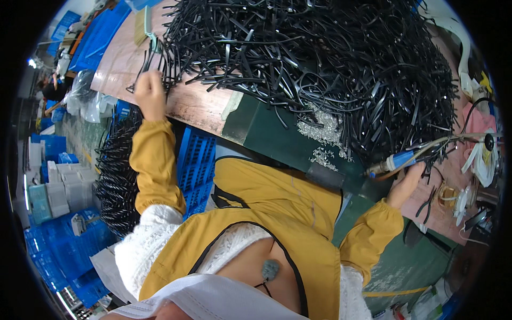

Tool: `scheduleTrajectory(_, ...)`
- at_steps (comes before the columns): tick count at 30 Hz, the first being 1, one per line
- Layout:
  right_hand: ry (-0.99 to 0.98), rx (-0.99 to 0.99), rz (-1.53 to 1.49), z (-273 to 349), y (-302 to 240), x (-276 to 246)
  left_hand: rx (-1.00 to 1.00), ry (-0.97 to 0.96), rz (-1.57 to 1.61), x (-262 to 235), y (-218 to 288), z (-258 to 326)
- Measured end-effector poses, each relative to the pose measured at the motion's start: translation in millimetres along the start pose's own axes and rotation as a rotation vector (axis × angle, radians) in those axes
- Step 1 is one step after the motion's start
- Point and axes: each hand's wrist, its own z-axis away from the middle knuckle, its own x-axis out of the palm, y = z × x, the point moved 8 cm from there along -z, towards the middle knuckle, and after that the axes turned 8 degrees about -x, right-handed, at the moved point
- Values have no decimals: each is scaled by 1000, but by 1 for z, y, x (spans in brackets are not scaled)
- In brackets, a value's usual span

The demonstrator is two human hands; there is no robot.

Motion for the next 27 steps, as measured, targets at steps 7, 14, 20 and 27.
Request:
scheduleTrajectory(7, -317, -674, 1063, -9, -15, 39, -176, -296, -71, 124, 46, 21)
scheduleTrajectory(14, -308, -800, 1197, 0, -26, 52, -229, -380, -5, 154, 88, 41)
scheduleTrajectory(20, -85, -421, 472, -10, -2, 15, -68, 46, -102, 104, 154, 24)
scheduleTrajectory(27, -68, -787, 962, 3, -34, 17, 401, -360, -580, 220, 303, -2)
